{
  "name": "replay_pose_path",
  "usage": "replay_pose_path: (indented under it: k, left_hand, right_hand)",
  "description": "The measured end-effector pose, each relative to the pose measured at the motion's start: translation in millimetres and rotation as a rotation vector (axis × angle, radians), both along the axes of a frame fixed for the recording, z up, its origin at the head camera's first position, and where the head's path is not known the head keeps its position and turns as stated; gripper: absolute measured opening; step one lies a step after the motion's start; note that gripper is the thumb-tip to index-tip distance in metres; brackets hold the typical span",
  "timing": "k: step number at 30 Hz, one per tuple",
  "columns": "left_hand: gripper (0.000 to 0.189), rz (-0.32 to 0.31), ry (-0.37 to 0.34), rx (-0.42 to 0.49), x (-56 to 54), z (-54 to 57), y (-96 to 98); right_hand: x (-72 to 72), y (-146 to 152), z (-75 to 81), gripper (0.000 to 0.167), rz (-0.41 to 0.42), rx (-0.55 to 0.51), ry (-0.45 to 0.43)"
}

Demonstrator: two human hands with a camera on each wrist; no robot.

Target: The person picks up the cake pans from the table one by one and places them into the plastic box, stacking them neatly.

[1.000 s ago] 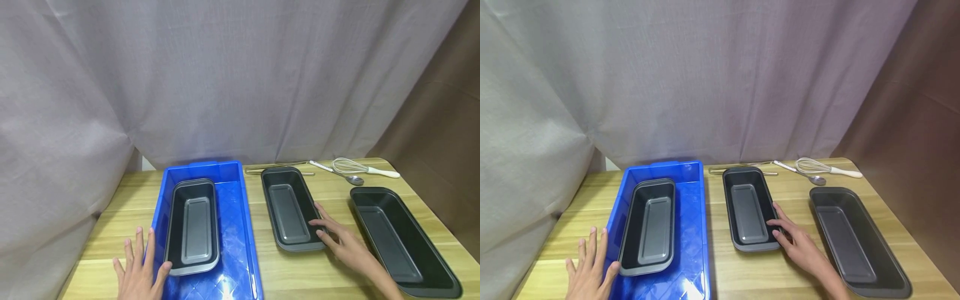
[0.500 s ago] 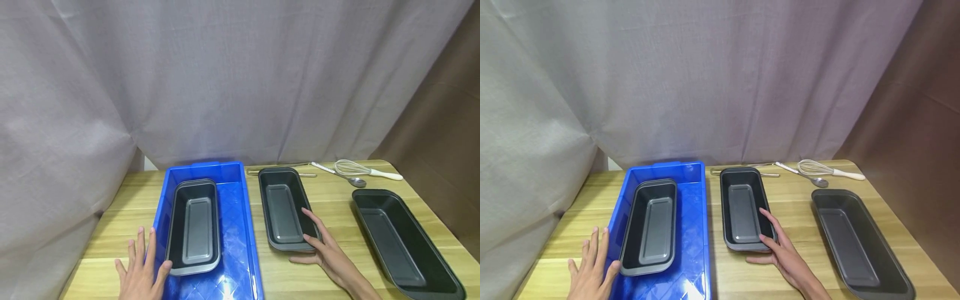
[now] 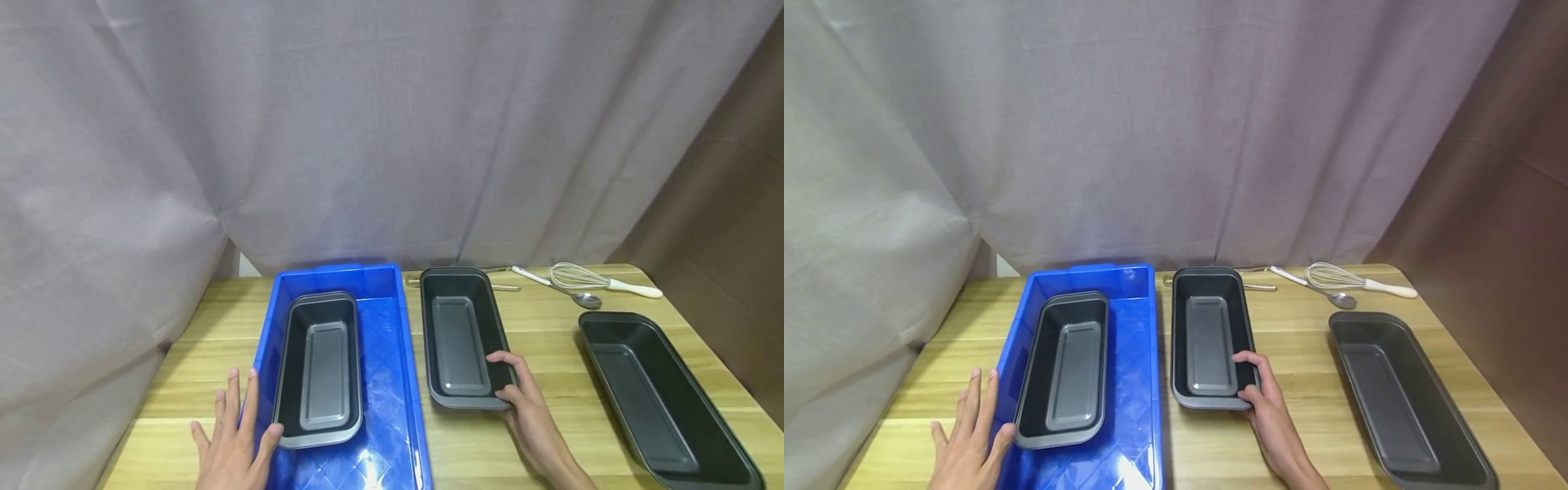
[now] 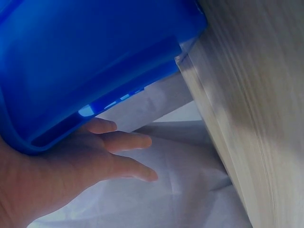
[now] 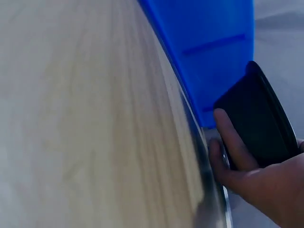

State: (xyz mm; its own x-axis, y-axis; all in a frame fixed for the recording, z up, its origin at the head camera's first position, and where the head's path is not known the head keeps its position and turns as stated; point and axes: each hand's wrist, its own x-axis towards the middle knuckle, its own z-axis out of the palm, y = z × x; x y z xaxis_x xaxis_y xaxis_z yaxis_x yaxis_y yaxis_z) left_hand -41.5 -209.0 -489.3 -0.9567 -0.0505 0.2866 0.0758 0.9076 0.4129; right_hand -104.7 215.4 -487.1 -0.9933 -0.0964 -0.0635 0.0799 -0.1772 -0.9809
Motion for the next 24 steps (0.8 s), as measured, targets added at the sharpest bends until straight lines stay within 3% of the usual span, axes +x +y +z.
replay_pose_path:
  k: [12,24]
  left_hand:
    - [0.086,-0.005,-0.002,0.004,1.2,3.2,0.7]
    - [0.085,-0.014,0.003,0.015,1.6,3.2,0.4]
  right_hand:
    - [6.5,-13,25.5,0.024,-0.065,0.201,-0.048]
    - [9.0,-15,47.2,0.028,-0.048,0.34,0.022]
